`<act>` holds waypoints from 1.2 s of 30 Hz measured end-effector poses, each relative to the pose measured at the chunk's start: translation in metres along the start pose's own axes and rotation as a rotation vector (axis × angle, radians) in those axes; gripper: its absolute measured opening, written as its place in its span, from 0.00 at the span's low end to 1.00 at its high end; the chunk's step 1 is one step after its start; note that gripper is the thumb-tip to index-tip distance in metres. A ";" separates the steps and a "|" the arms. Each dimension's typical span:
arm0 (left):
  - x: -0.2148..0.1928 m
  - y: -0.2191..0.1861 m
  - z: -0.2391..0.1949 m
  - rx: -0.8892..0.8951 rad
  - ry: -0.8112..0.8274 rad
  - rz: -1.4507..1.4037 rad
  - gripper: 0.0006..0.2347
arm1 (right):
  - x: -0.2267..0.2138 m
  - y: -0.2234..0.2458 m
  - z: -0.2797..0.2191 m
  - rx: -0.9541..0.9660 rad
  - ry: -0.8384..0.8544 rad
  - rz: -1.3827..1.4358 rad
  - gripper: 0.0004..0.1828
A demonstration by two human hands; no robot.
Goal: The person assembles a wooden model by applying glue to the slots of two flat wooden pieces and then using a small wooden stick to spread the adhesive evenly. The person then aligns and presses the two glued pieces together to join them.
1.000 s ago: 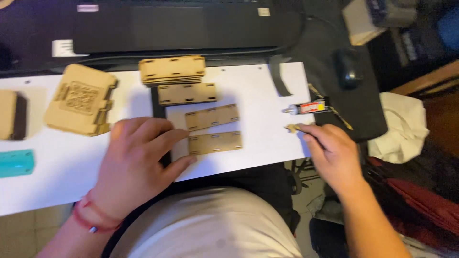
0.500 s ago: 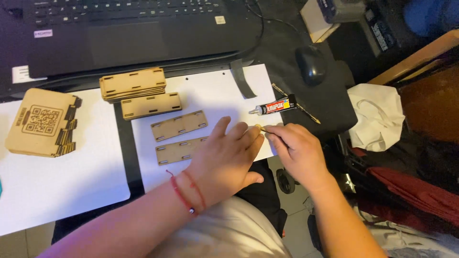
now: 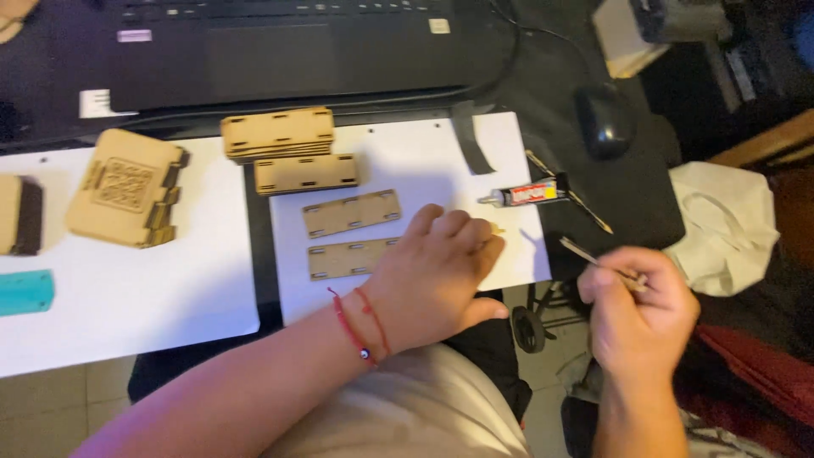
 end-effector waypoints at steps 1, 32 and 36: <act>-0.008 0.002 -0.004 -0.011 -0.002 0.009 0.28 | 0.002 -0.001 -0.004 -0.003 0.011 0.008 0.04; -0.085 0.095 -0.150 -0.338 -0.213 0.047 0.11 | 0.172 0.097 -0.022 -0.626 0.862 -0.555 0.06; -0.086 0.098 -0.151 -0.332 -0.250 0.005 0.10 | 0.174 0.096 -0.019 -0.609 0.987 -0.611 0.09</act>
Point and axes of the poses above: each hand's wrist, its own z-axis towards the middle knuckle, its own x-axis out of the palm, y = z × x, the point moved 4 cm from there along z, towards the middle knuckle, and after that the axes turned 2 degrees about -z, right-handed, at the moved point
